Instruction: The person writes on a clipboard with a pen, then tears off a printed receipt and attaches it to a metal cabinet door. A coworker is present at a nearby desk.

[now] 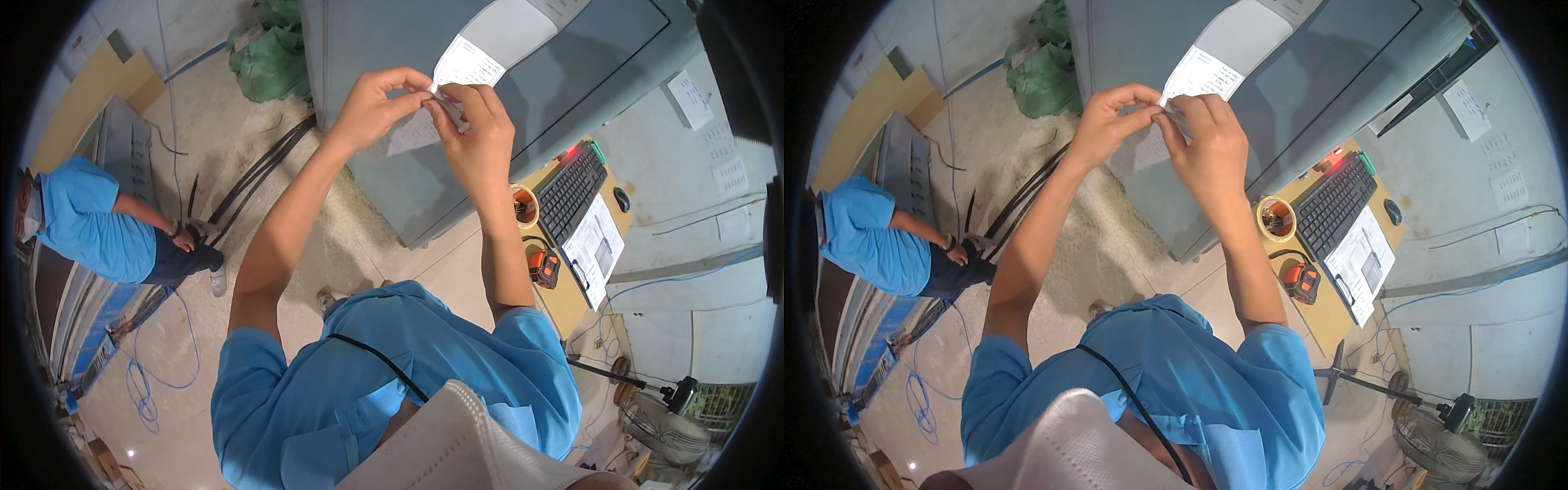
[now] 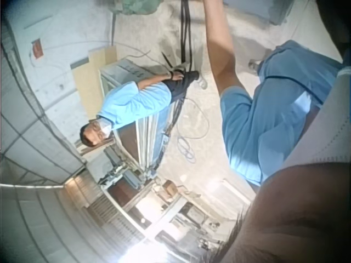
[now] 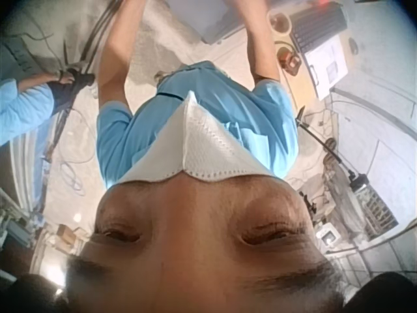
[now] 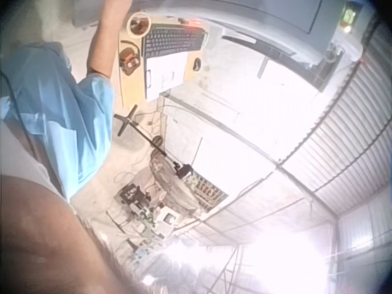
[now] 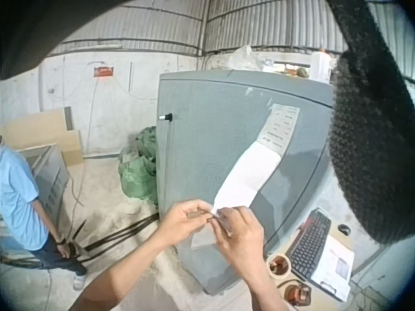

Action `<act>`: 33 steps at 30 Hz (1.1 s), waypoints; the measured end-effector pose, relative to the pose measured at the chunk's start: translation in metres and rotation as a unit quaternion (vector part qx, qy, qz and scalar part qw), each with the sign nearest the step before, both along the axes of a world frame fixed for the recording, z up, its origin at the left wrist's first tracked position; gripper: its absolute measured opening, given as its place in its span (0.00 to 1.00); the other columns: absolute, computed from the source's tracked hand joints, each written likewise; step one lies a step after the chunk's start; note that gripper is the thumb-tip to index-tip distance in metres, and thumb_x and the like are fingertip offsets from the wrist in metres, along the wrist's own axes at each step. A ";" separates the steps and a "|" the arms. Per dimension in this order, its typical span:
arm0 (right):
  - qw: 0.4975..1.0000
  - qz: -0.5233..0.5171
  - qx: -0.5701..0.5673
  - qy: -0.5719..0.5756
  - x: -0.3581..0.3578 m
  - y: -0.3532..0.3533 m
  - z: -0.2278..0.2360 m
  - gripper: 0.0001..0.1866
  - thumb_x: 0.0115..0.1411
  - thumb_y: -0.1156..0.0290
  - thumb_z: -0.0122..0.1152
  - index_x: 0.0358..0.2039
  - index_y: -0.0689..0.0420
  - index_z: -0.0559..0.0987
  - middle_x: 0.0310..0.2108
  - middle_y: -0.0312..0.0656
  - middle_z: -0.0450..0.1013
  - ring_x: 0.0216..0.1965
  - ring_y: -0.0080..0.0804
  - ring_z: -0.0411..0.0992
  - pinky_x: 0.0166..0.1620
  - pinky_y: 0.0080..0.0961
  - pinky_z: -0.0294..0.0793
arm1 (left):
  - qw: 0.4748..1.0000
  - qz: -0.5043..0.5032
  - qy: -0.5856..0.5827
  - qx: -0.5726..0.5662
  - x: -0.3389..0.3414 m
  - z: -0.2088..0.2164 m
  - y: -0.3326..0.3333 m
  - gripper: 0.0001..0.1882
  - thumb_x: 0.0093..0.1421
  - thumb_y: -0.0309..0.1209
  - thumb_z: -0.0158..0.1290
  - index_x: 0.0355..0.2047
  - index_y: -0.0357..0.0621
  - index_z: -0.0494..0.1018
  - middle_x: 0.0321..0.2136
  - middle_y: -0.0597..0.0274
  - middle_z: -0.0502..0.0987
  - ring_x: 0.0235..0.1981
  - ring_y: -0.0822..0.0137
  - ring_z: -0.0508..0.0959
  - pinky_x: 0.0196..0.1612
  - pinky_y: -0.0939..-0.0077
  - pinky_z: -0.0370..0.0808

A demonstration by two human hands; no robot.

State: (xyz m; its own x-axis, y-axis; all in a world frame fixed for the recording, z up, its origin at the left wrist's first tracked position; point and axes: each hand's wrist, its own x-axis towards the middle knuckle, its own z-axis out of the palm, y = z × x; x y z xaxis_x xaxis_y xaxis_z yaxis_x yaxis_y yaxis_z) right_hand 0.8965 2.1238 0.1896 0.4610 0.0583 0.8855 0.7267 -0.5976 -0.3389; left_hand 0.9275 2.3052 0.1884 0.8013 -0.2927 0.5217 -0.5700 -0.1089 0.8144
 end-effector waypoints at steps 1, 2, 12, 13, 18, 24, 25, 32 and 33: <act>1.000 0.006 -0.015 0.003 0.001 -0.003 -0.001 0.11 0.53 0.71 0.74 0.36 0.58 0.83 0.30 0.42 0.76 0.31 0.43 0.77 0.34 0.36 0.77 | 1.000 -0.001 0.010 0.005 0.000 0.001 0.001 0.10 0.64 0.26 0.58 0.45 0.36 0.81 0.38 0.63 0.83 0.42 0.72 0.80 0.46 0.75 0.76; 0.999 0.012 -0.031 0.002 0.001 -0.006 0.000 0.10 0.54 0.71 0.74 0.36 0.58 0.83 0.30 0.42 0.76 0.31 0.43 0.77 0.34 0.37 0.77 | 0.999 0.018 0.036 0.015 0.001 0.001 0.000 0.10 0.64 0.26 0.59 0.44 0.36 0.82 0.38 0.62 0.83 0.41 0.71 0.80 0.45 0.75 0.77; 0.984 -0.006 -0.179 -0.015 -0.050 -0.026 0.037 0.08 0.59 0.79 0.66 0.39 0.58 0.84 0.32 0.44 0.77 0.29 0.41 0.75 0.32 0.33 0.75 | 0.994 -0.047 -0.100 0.004 -0.044 0.010 -0.009 0.13 0.59 0.26 0.60 0.44 0.41 0.84 0.38 0.54 0.86 0.42 0.64 0.84 0.45 0.68 0.79; 0.986 0.007 -0.165 0.011 -0.044 -0.029 0.039 0.07 0.59 0.79 0.65 0.39 0.59 0.83 0.31 0.43 0.76 0.28 0.40 0.74 0.32 0.31 0.75 | 0.997 -0.016 -0.078 0.015 -0.043 0.011 -0.012 0.13 0.58 0.26 0.60 0.44 0.41 0.84 0.38 0.55 0.86 0.42 0.64 0.84 0.45 0.68 0.79; 0.995 0.056 -0.031 0.072 -0.019 -0.071 0.031 0.06 0.66 0.77 0.59 0.39 0.62 0.82 0.32 0.33 0.77 0.30 0.20 0.69 0.34 0.19 0.69 | 0.999 0.025 -0.033 -0.004 -0.023 -0.005 -0.025 0.12 0.58 0.27 0.59 0.42 0.43 0.84 0.38 0.56 0.86 0.41 0.63 0.85 0.45 0.67 0.79; 0.939 0.110 0.320 -0.060 -0.035 -0.147 0.067 0.10 0.63 0.77 0.60 0.41 0.70 0.82 0.37 0.47 0.78 0.38 0.35 0.76 0.43 0.28 0.76 | 0.989 0.132 -0.048 0.034 0.019 -0.027 -0.069 0.13 0.57 0.28 0.58 0.41 0.38 0.83 0.35 0.57 0.86 0.40 0.57 0.84 0.47 0.64 0.79; 0.915 0.212 0.329 -0.102 -0.041 -0.147 0.074 0.10 0.63 0.79 0.58 0.41 0.72 0.81 0.36 0.48 0.78 0.35 0.37 0.77 0.40 0.27 0.78 | 0.993 0.111 -0.008 0.035 0.023 -0.029 -0.081 0.14 0.57 0.29 0.58 0.42 0.38 0.83 0.37 0.57 0.86 0.41 0.57 0.84 0.48 0.64 0.78; 0.996 -0.003 0.054 -0.070 -0.042 0.003 0.032 0.05 0.67 0.76 0.61 0.34 0.64 0.82 0.30 0.39 0.75 0.29 0.29 0.71 0.33 0.24 0.71 | 0.984 0.131 -0.063 -0.107 0.004 -0.058 -0.031 0.24 0.57 0.30 0.61 0.55 0.42 0.75 0.51 0.60 0.81 0.50 0.60 0.80 0.56 0.63 0.76; 0.999 0.045 0.021 -0.010 -0.036 0.033 0.016 0.05 0.66 0.78 0.60 0.34 0.62 0.82 0.28 0.39 0.74 0.28 0.28 0.70 0.32 0.24 0.69 | 0.974 0.175 0.022 -0.145 -0.011 -0.073 0.004 0.20 0.59 0.26 0.60 0.52 0.42 0.74 0.46 0.58 0.82 0.49 0.64 0.80 0.53 0.67 0.77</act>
State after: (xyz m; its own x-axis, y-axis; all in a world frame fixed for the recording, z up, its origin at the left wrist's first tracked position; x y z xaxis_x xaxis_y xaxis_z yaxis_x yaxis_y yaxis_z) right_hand 0.8607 2.1571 0.2052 0.4374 0.0617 0.8971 0.7834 -0.5160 -0.3465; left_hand 0.9167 2.3092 0.1154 0.8490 0.1568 0.5046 -0.5030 -0.0530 0.8627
